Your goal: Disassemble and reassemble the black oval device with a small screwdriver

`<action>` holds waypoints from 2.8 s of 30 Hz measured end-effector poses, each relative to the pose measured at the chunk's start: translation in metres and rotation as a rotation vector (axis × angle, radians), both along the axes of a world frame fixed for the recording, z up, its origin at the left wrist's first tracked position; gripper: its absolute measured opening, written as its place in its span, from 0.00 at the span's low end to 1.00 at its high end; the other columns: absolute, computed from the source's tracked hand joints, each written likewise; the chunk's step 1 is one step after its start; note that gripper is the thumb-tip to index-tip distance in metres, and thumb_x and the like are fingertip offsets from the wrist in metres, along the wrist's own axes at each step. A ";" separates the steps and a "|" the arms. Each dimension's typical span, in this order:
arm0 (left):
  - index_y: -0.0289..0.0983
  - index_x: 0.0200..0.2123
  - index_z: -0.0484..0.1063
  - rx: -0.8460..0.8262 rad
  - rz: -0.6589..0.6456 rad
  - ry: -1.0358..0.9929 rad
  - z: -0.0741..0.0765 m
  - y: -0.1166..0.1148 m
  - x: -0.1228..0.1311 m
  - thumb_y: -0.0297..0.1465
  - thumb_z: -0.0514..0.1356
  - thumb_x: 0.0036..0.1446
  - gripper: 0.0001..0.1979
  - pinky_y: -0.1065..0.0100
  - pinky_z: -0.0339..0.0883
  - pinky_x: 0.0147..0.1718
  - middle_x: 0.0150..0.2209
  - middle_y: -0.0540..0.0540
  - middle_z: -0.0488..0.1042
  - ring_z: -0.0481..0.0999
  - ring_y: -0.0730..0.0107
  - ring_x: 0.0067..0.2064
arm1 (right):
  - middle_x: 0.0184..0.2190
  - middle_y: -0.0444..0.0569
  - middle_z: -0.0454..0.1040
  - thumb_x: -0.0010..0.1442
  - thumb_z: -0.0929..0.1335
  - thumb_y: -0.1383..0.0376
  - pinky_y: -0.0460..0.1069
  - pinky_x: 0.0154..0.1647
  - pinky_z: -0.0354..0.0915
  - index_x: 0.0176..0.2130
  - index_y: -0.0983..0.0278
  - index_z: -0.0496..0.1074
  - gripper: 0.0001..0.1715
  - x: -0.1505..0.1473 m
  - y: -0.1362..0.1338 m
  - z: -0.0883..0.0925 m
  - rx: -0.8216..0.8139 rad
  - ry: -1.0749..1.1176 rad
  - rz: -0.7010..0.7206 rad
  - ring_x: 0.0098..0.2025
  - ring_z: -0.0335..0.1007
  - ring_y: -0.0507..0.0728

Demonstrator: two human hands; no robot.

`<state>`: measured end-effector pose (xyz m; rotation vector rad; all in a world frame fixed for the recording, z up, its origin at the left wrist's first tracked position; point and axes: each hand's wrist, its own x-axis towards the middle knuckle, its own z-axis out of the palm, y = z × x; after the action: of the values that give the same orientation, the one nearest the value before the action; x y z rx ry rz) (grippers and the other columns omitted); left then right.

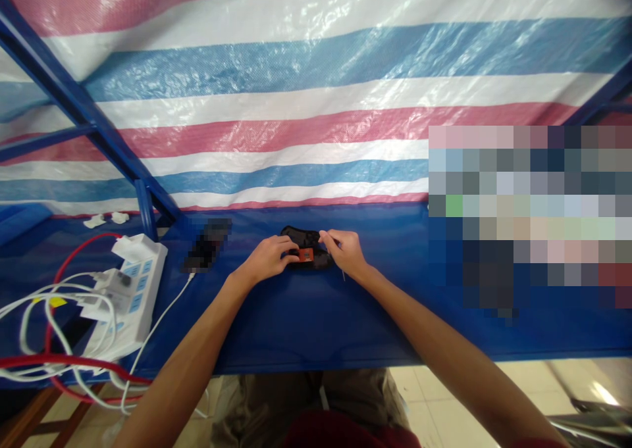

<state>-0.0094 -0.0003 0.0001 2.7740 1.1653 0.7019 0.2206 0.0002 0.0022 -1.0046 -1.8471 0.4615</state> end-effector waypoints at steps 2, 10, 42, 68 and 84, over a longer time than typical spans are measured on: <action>0.37 0.38 0.76 0.005 -0.005 -0.009 0.001 -0.001 0.000 0.32 0.62 0.57 0.07 0.64 0.70 0.40 0.38 0.43 0.78 0.78 0.62 0.40 | 0.18 0.44 0.71 0.65 0.61 0.55 0.46 0.28 0.59 0.23 0.64 0.73 0.26 0.000 0.001 0.000 0.001 -0.002 -0.002 0.21 0.66 0.50; 0.38 0.40 0.75 -0.039 -0.024 0.016 0.007 -0.007 0.006 0.36 0.59 0.60 0.09 0.65 0.68 0.42 0.41 0.44 0.77 0.77 0.62 0.42 | 0.18 0.44 0.71 0.66 0.60 0.56 0.45 0.27 0.57 0.24 0.65 0.73 0.26 0.001 0.002 -0.003 0.019 -0.030 -0.003 0.21 0.65 0.49; 0.40 0.40 0.76 -0.062 0.040 0.117 0.004 -0.006 0.006 0.39 0.61 0.58 0.11 0.62 0.65 0.43 0.40 0.46 0.78 0.75 0.61 0.43 | 0.24 0.45 0.71 0.65 0.61 0.60 0.46 0.31 0.61 0.30 0.64 0.75 0.18 0.001 0.004 -0.003 0.055 -0.123 -0.029 0.26 0.66 0.52; 0.38 0.45 0.73 0.092 0.100 -0.090 0.010 -0.007 0.008 0.36 0.54 0.64 0.12 0.61 0.63 0.51 0.49 0.42 0.73 0.72 0.62 0.51 | 0.38 0.49 0.74 0.63 0.63 0.63 0.50 0.44 0.64 0.38 0.62 0.67 0.06 0.007 0.015 -0.008 -0.064 -0.085 0.019 0.39 0.71 0.55; 0.41 0.60 0.61 0.086 0.096 -0.106 0.013 -0.008 0.004 0.41 0.61 0.58 0.28 0.59 0.60 0.54 0.55 0.41 0.69 0.68 0.57 0.56 | 0.38 0.51 0.76 0.59 0.65 0.51 0.53 0.43 0.69 0.41 0.63 0.70 0.19 0.008 0.011 0.002 -0.137 0.077 0.032 0.38 0.74 0.57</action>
<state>-0.0056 -0.0080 0.0134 2.7252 1.2830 0.9176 0.2282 0.0112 0.0044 -1.0355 -1.7841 0.6438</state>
